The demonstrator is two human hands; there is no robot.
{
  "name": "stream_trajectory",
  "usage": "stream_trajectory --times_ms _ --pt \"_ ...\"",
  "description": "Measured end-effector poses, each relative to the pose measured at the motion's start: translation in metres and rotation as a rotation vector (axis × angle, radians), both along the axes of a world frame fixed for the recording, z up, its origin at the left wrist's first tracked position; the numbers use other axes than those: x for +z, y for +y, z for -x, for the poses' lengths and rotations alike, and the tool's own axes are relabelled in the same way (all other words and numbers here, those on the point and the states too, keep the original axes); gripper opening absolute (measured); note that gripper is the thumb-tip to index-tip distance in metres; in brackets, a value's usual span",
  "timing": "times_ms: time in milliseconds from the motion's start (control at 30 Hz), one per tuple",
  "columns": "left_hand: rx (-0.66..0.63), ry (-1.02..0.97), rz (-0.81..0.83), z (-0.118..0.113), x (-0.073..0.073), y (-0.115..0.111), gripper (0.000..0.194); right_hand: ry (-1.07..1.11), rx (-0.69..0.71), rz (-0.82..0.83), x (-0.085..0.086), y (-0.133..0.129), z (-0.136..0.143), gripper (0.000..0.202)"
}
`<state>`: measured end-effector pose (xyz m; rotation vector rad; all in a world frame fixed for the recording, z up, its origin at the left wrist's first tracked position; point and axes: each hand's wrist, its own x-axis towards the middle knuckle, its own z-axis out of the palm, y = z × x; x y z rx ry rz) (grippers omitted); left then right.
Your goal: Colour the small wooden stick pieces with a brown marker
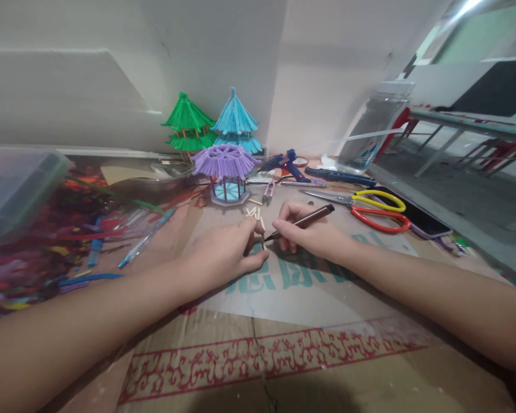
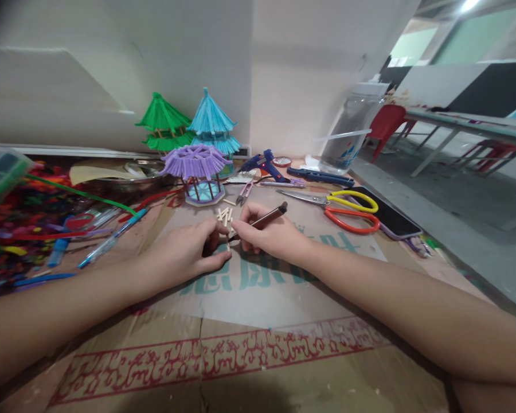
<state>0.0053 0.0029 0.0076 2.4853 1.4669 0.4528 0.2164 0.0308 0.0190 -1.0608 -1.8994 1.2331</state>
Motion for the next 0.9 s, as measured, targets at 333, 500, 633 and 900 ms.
stream_trajectory --times_ms 333,500,633,900 --pt "0.008 0.015 0.009 0.0 0.001 -0.0004 0.033 0.013 -0.004 0.003 0.0011 -0.0002 0.0014 0.025" --pt "0.006 0.02 -0.003 -0.0001 0.0008 -0.0004 0.034 -0.012 0.0 0.008 0.0 0.0011 0.0006 0.025" --pt "0.005 0.024 0.007 -0.0008 0.002 -0.0005 0.033 -0.039 0.046 0.013 -0.0007 0.0019 0.0 0.026" --pt "0.007 0.037 0.018 -0.0015 0.0027 0.0005 0.033 -0.022 0.014 0.01 0.0001 0.001 0.001 0.025"
